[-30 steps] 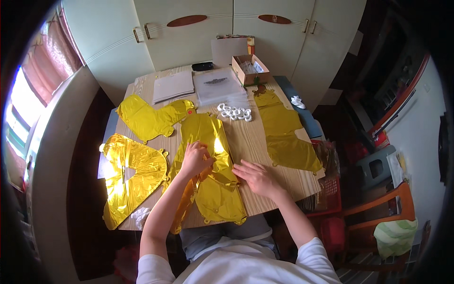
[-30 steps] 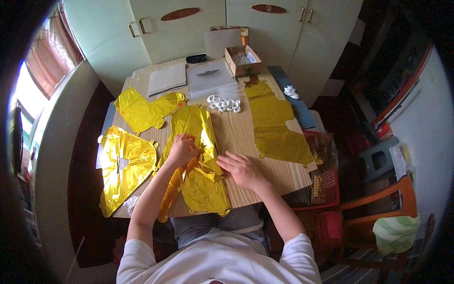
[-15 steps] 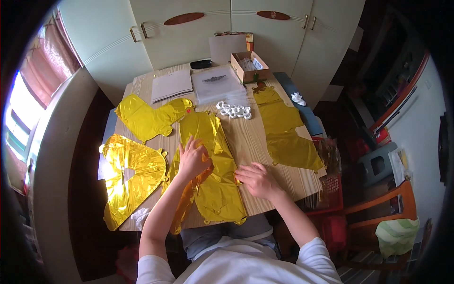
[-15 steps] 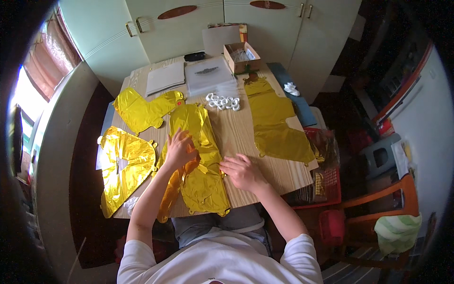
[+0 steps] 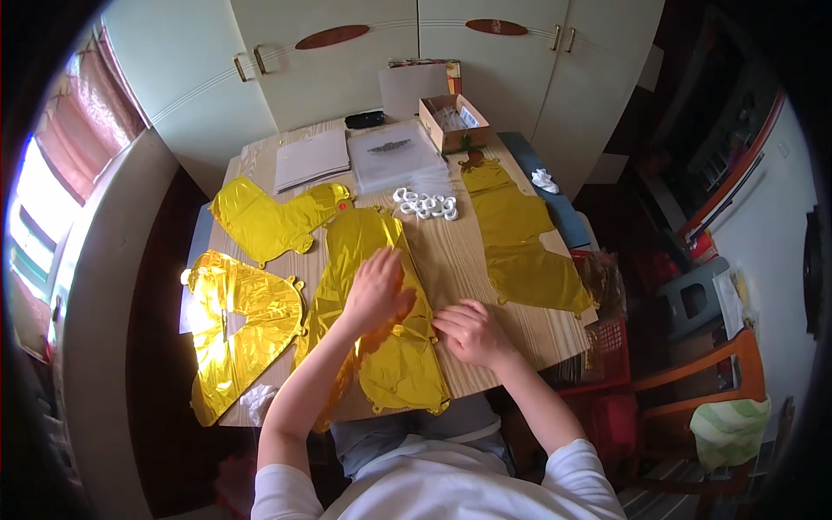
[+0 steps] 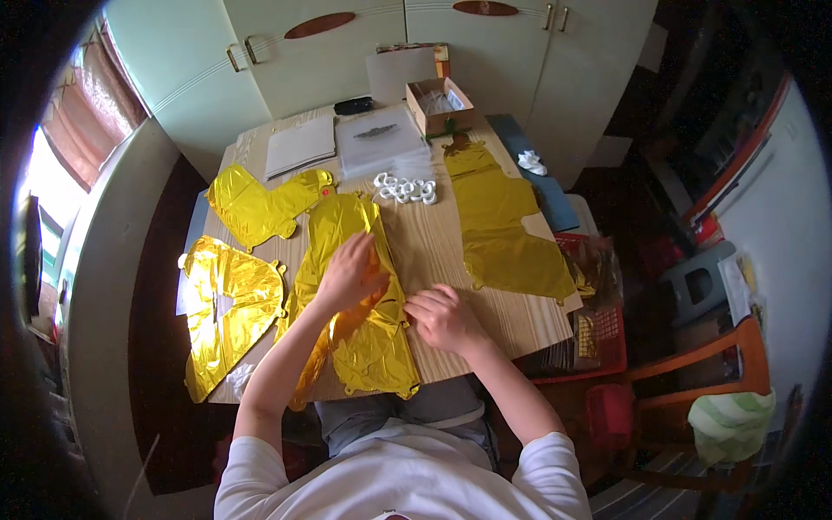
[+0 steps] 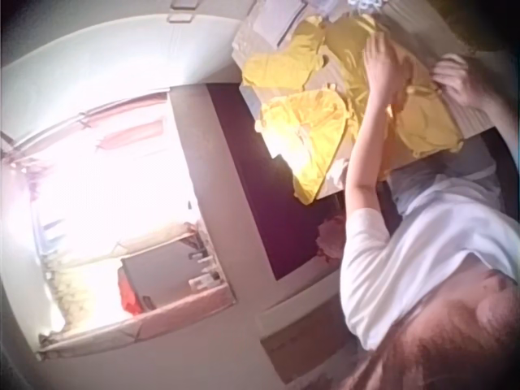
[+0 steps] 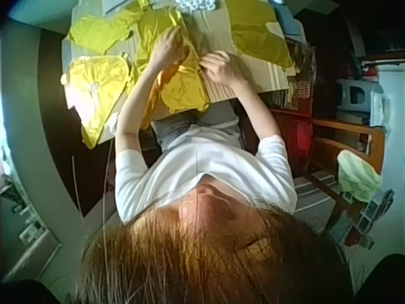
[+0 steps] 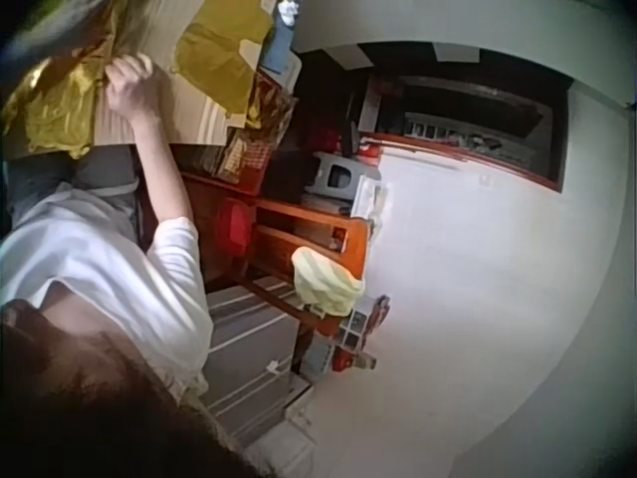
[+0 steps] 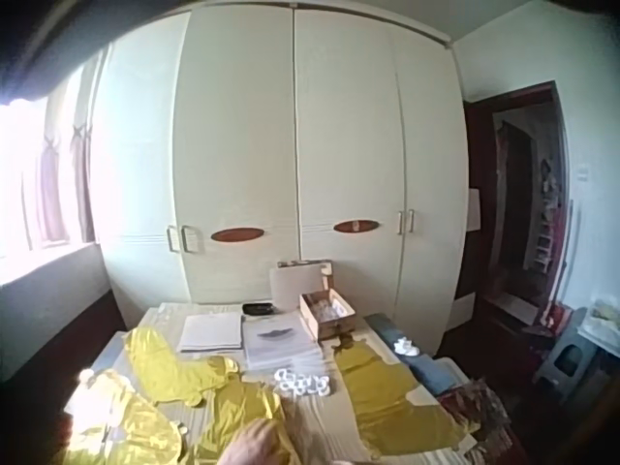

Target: Fold gold foil balloons and place them inside plastic retail packaging sleeves.

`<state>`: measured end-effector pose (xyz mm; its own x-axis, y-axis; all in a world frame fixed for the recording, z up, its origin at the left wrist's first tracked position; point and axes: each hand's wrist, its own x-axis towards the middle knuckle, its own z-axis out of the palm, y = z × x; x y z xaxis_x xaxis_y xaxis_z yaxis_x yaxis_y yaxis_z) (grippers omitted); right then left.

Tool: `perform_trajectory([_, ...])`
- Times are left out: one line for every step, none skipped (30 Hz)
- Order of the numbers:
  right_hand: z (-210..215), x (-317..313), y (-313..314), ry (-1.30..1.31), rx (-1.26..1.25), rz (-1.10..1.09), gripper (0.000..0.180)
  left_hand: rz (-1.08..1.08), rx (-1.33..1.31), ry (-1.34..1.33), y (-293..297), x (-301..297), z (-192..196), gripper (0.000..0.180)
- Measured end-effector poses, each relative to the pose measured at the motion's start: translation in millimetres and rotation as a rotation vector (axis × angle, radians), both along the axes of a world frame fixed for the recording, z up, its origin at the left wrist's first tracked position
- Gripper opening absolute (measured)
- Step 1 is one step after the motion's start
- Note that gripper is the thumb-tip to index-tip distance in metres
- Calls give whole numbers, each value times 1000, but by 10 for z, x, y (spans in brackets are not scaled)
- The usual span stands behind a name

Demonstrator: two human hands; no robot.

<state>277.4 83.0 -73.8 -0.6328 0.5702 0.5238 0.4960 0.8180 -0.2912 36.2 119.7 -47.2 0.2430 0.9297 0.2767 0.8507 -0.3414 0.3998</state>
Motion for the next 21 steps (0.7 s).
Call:
perform_trajectory([4, -11, 1, 27, 0, -8, 25, 74, -52, -105, 68, -60, -32, 71])
perform_trajectory([35, -29, -8, 50, -3, 1, 26, 142, 22, -90, 129, -120, -117, 70])
perform_trajectory([87, -27, -21, 67, -6, 3, 27, 166, -31, -92, 170, -110, -66, 68])
perform_trajectory([125, -28, -32, 85, -9, 5, 29, 189, -85, -94, 208, -101, 10, 66])
perform_trajectory([144, -31, -36, 67, 6, 4, 30, 213, -138, -95, 232, -94, 50, 64])
perform_trajectory([167, -40, -44, 50, 23, 3, 31, 214, -52, -107, 259, -85, 29, 58])
perform_trajectory([179, -52, -51, 32, 40, 3, 33, 216, -91, -138, 285, -86, 22, 57])
perform_trajectory([178, -74, -53, 30, 58, 6, 31, 218, -129, -170, 321, -83, 22, 55])
perform_trajectory([165, -94, -47, 27, 77, 9, 30, 219, -167, -201, 350, -67, 41, 54])
perform_trajectory([150, -105, -39, 24, 96, 12, 29, 209, -166, -212, 378, -59, 37, 53])
perform_trajectory([123, -105, -28, 24, 115, 4, 26, 200, -165, -223, 409, -52, 18, 51])
perform_trajectory([89, -108, -17, 23, 132, -3, 24, 191, -166, -235, 422, -44, 18, 50])
perform_trajectory([71, -110, -13, 22, 150, -10, 22, 195, -197, -250, 424, -36, 19, 51])
perform_trajectory([67, -110, -17, 21, 161, -10, 19, 199, -229, -265, 424, -26, 24, 52])
perform_trajectory([68, -113, -20, 21, 173, -9, 16, 203, -260, -279, 423, -20, 34, 54])
perform_trajectory([71, -117, -23, 20, 185, -9, 14, 199, -247, -270, 427, -23, 22, 55])
perform_trajectory([75, -123, -30, 17, 196, -14, 12, 196, -234, -260, 434, -32, -7, 56])
perform_trajectory([80, -135, -40, 14, 207, -18, 12, 193, -220, -251, 436, -42, -32, 57])
perform_trajectory([84, -144, -46, 12, 218, -21, 11, 191, -217, -246, 439, -49, -53, 58])
perform_trajectory([82, -152, -44, 15, 226, -27, 12, 189, -213, -240, 442, -55, -74, 59])
perform_trajectory([71, -156, -40, 19, 233, -33, 12, 185, -210, -235, 440, -54, -80, 60])
